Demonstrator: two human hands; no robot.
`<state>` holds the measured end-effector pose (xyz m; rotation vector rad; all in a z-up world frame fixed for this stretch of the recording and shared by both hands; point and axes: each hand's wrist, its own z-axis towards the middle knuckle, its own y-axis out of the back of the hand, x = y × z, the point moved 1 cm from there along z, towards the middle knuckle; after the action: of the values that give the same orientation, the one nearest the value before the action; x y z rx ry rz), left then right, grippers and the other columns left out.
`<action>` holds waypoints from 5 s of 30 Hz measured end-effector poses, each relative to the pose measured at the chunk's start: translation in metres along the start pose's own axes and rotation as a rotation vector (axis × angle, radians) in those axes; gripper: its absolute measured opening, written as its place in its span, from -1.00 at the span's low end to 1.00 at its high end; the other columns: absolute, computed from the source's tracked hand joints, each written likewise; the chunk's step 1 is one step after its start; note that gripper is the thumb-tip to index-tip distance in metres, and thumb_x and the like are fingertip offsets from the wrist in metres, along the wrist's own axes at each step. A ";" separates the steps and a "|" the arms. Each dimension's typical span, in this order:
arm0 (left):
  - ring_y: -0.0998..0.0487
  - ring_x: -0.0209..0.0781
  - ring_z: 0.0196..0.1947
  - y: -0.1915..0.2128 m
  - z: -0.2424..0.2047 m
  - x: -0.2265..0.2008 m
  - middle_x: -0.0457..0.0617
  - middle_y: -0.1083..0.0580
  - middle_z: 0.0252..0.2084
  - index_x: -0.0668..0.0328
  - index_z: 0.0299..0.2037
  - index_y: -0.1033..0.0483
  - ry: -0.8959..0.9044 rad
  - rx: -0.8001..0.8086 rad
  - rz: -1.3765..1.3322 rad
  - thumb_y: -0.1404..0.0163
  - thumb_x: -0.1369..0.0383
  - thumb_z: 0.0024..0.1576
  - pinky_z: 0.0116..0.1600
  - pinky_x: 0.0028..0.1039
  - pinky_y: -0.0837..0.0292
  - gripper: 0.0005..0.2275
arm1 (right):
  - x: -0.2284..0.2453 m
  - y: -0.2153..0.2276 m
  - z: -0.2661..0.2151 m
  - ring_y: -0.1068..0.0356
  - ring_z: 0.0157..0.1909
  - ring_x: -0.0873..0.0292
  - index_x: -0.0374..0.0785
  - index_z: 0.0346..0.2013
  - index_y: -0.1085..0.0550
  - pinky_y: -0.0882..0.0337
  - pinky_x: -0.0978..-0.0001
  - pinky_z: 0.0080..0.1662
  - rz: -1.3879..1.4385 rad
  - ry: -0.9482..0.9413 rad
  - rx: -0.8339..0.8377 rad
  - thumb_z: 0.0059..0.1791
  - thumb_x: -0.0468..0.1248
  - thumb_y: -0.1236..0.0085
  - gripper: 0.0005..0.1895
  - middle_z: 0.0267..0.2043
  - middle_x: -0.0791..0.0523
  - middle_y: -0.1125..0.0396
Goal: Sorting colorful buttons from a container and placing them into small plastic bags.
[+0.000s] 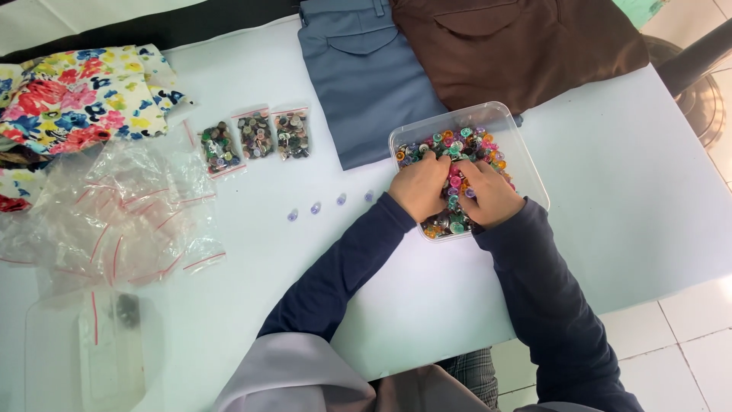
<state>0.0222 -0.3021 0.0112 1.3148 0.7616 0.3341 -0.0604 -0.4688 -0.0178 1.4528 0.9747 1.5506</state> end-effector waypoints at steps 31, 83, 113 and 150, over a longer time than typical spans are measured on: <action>-0.55 0.29 0.06 0.091 -0.037 -0.009 0.35 -0.14 0.33 0.20 0.15 -0.37 -0.336 -0.118 -0.437 -0.13 0.34 -0.11 0.03 -0.02 -0.61 -0.45 | 0.055 0.074 -0.011 -0.50 -0.10 -0.10 -0.19 0.03 -0.53 -0.46 0.34 -0.39 0.494 -0.083 -0.408 0.02 -0.41 -0.23 -0.71 0.08 -0.04 -0.31; -0.56 0.23 -0.10 0.124 -0.103 0.031 0.10 -0.38 -0.11 0.21 -0.06 -0.47 -0.421 -0.371 -0.485 0.04 0.33 0.32 -0.05 -0.16 -0.56 -0.86 | 0.132 0.018 -0.055 -0.41 -0.33 0.02 -0.19 -0.16 -0.57 -0.46 0.18 -0.29 0.040 0.581 -0.855 0.02 -0.17 -0.15 -0.80 -0.29 0.08 -0.36; -0.56 -0.22 -0.31 0.030 -0.179 0.127 -0.13 -0.42 -0.22 0.05 -0.13 -0.55 -0.151 -0.520 0.154 -0.02 0.29 0.27 -0.19 -0.48 -0.52 -0.90 | 0.187 -0.055 0.001 -0.42 -0.08 -0.05 -0.31 -0.12 -0.47 -0.50 0.17 -0.05 -0.102 0.456 -0.541 0.07 -0.41 -0.03 -0.89 0.00 -0.03 -0.28; -0.58 0.02 0.07 0.049 -0.168 0.113 0.25 -0.49 0.09 0.26 0.13 -0.43 0.007 -0.167 -0.082 0.03 0.45 0.27 0.09 -0.39 -0.57 -0.76 | 0.188 -0.064 0.014 -0.41 0.04 -0.03 -0.25 0.10 -0.41 -0.49 0.22 0.02 -0.014 0.370 -0.460 0.08 -0.37 0.04 -0.72 0.01 0.01 -0.32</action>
<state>0.0007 -0.0949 0.0126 1.1229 0.7748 0.3302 -0.0511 -0.2705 -0.0007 0.8560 0.7556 1.9205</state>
